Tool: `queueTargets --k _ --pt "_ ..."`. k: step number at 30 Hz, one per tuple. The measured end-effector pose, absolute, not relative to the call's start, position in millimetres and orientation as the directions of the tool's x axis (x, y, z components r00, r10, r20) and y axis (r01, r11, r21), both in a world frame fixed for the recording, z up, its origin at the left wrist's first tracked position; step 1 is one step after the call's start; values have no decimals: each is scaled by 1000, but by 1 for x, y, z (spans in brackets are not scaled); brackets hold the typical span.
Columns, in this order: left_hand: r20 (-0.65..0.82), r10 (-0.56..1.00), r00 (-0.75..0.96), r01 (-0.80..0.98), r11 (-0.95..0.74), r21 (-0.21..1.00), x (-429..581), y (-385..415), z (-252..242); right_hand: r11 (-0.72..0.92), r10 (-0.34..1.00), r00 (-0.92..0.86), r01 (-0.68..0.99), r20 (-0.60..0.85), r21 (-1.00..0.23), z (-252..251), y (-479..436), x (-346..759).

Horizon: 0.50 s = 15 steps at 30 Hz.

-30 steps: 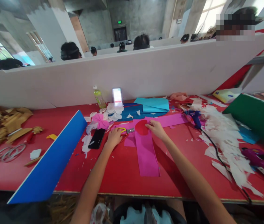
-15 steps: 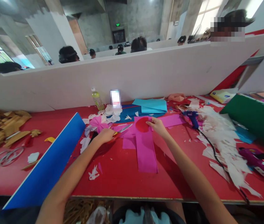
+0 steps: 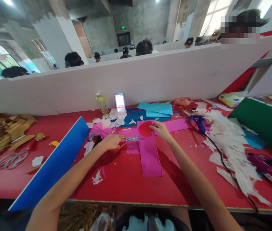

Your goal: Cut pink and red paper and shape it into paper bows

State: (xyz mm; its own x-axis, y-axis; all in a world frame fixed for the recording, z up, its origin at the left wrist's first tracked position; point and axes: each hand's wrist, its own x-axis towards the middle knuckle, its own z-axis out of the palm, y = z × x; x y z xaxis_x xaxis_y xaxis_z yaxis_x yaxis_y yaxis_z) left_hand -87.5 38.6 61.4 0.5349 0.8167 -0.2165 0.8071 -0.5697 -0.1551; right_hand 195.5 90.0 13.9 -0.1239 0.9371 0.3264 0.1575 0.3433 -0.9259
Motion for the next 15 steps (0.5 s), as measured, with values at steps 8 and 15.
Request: queueTargets --k 8,15 --pt "-216 802 557 786 -593 -175 -64 46 60 342 936 -149 166 319 -925 15 90 193" --pt "-179 806 564 795 -589 -147 -65 47 55 338 934 -172 146 313 -930 16 88 193"
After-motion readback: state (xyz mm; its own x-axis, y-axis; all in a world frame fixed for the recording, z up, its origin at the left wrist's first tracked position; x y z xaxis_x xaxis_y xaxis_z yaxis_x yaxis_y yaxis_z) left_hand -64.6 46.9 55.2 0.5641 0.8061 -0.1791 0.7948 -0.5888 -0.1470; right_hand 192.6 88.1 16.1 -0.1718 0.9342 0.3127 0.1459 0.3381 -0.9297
